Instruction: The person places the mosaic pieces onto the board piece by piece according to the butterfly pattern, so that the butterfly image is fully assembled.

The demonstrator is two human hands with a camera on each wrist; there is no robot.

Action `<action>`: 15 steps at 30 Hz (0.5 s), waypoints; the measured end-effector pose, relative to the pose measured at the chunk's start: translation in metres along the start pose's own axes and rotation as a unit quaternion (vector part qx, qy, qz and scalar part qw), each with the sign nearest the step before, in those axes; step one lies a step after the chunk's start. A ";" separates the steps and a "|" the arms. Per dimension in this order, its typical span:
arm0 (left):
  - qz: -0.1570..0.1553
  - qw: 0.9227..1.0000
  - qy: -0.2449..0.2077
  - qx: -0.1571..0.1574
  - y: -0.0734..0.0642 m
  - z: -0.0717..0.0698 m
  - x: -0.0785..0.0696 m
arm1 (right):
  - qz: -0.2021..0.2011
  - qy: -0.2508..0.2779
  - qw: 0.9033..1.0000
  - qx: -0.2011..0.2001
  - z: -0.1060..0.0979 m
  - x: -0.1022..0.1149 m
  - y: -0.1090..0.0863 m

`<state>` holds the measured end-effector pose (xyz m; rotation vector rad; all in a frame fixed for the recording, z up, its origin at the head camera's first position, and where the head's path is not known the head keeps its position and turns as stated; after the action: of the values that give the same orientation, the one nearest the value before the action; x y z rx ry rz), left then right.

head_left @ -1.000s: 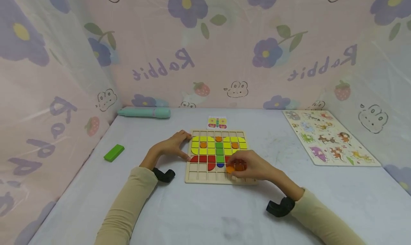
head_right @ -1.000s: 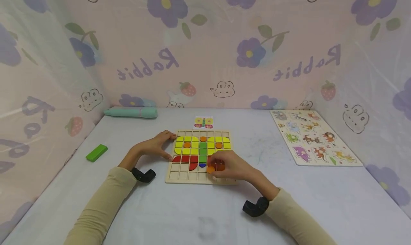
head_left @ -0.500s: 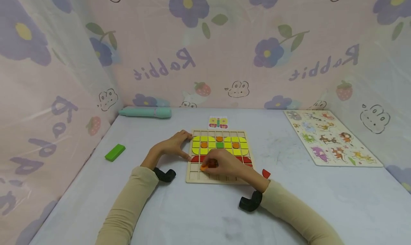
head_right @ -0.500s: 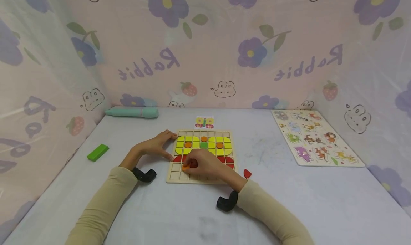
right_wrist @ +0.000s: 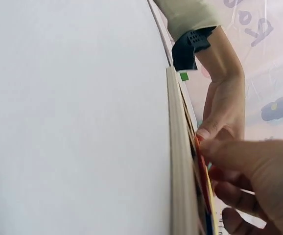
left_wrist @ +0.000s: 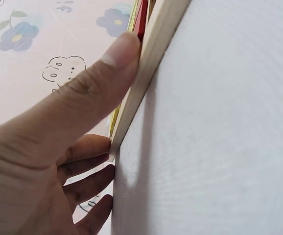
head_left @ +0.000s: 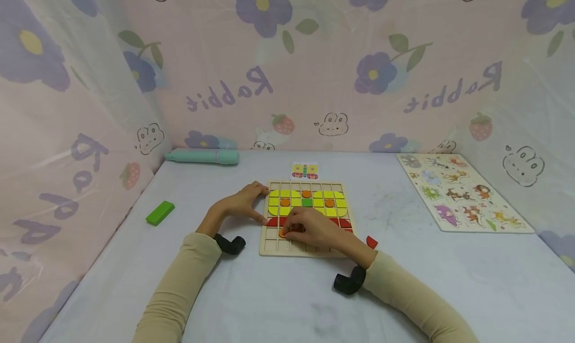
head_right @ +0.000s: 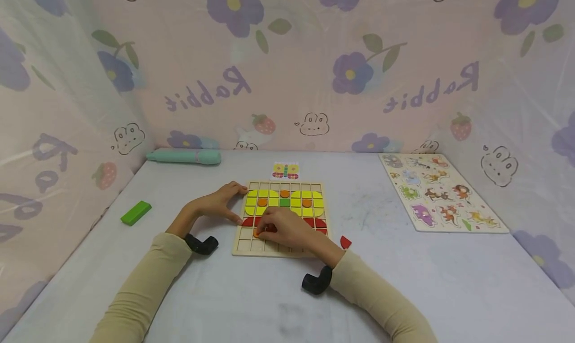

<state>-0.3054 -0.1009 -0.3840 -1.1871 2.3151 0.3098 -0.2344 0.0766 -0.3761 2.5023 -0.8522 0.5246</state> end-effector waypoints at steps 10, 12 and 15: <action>-0.010 1.000 0.001 0.000 0.001 0.000 0.000 | 0.000 0.015 0.998 -0.060 -0.047 -0.018 -0.038; -0.017 1.000 0.002 0.001 0.001 0.001 0.001 | 0.004 0.021 0.997 -0.073 -0.058 -0.024 -0.052; -0.021 1.000 0.005 0.003 0.001 0.001 0.001 | 0.022 0.025 0.996 -0.081 -0.072 -0.034 -0.073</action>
<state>-0.3064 -0.1008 -0.3859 -1.2358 2.2958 0.2825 -0.2272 0.1820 -0.3538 2.3196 -0.8943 0.5101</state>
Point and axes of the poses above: each hand's wrist, its own y-axis towards the middle knuckle, its own z-axis out of the palm, x = y × z, the point moved 5 cm from there along y, towards the middle knuckle, and after that the axes turned 5 degrees about -x, right-handed, at the moved point
